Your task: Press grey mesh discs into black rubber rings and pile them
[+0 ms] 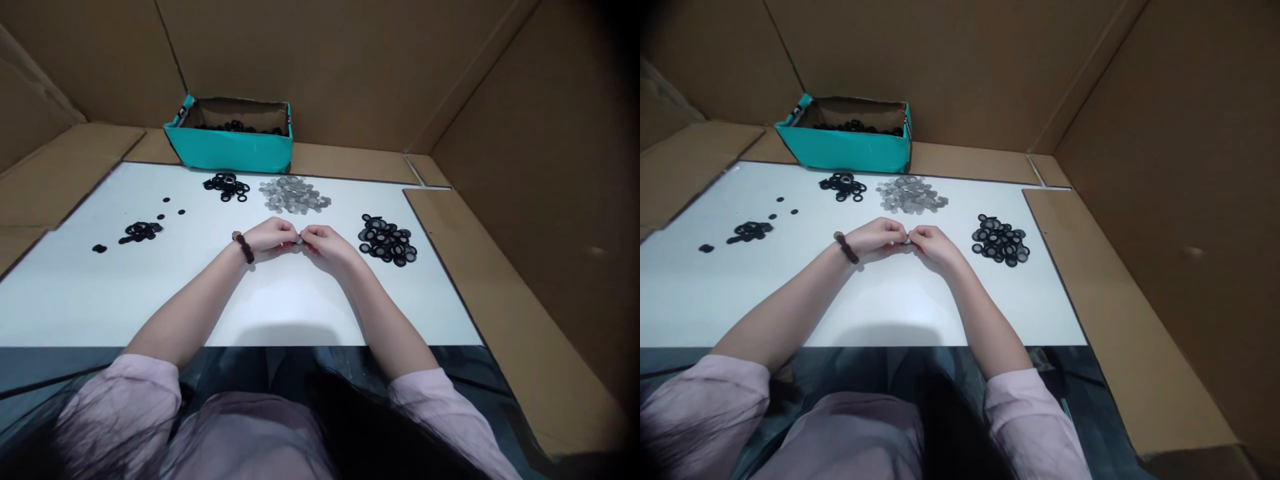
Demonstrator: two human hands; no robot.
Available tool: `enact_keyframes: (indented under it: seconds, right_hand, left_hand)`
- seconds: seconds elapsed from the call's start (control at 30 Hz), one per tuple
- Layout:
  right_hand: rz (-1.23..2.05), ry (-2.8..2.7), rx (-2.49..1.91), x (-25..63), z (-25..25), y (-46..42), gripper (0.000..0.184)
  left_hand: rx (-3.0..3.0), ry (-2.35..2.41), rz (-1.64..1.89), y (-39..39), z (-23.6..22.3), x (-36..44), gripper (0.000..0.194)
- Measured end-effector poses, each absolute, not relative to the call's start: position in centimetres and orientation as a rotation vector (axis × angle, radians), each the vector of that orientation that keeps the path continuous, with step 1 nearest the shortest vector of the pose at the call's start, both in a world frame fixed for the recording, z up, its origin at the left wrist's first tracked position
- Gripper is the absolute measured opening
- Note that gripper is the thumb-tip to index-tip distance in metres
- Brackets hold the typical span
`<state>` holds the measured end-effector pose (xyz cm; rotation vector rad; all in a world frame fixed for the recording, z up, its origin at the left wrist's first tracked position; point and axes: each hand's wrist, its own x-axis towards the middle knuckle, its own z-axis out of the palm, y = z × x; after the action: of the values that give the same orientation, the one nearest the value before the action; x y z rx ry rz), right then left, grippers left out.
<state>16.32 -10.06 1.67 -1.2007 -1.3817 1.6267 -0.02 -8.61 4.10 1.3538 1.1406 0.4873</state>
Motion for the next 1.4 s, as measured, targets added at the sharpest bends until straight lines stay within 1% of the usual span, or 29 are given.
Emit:
enact_keyframes:
  seconds: [0.1, 0.33, 0.53, 0.73, 0.93, 1.03, 1.17, 1.27, 1.4]
  right_hand:
    - [1.673, -1.427, -1.161, 16.5, 1.8, -10.2, 0.038]
    - [1.614, -1.524, -1.173, 16.4, 2.1, -10.2, 0.042]
    - [1.593, -1.542, -1.178, 16.8, 2.6, -10.0, 0.038]
    - [1.510, -1.517, -1.234, 16.8, 2.3, -9.7, 0.035]
    - [1.590, -1.268, -1.211, 16.3, 1.8, -9.7, 0.016]
    - [1.480, -1.262, -1.193, 16.1, 1.9, -9.7, 0.021]
    - [1.321, -1.305, -1.148, 15.5, 2.2, -10.0, 0.015]
    - [1.294, -1.283, -1.139, 15.2, 2.2, -10.2, 0.017]
    - [1.308, -1.262, -1.152, 15.5, 2.0, -10.1, 0.022]
  left_hand:
    - [1.388, 1.096, 0.395, -8.5, 4.3, -0.4, 0.015]
    - [1.395, 1.163, 0.395, -8.5, 4.3, -0.3, 0.020]
    - [1.401, 1.171, 0.461, -8.6, 4.8, -0.1, 0.023]
    - [1.404, 1.185, 0.584, -8.4, 4.3, 0.0, 0.021]
    - [1.342, 1.217, 0.700, -8.8, 3.9, 0.7, 0.021]
    - [1.325, 1.229, 0.704, -9.0, 4.3, 1.0, 0.026]
    - [1.282, 1.250, 0.759, -9.3, 4.7, 1.3, 0.029]
    - [1.241, 1.255, 0.804, -9.2, 4.6, 1.3, 0.027]
    - [1.325, 1.295, 0.870, -8.9, 4.1, 1.2, 0.019]
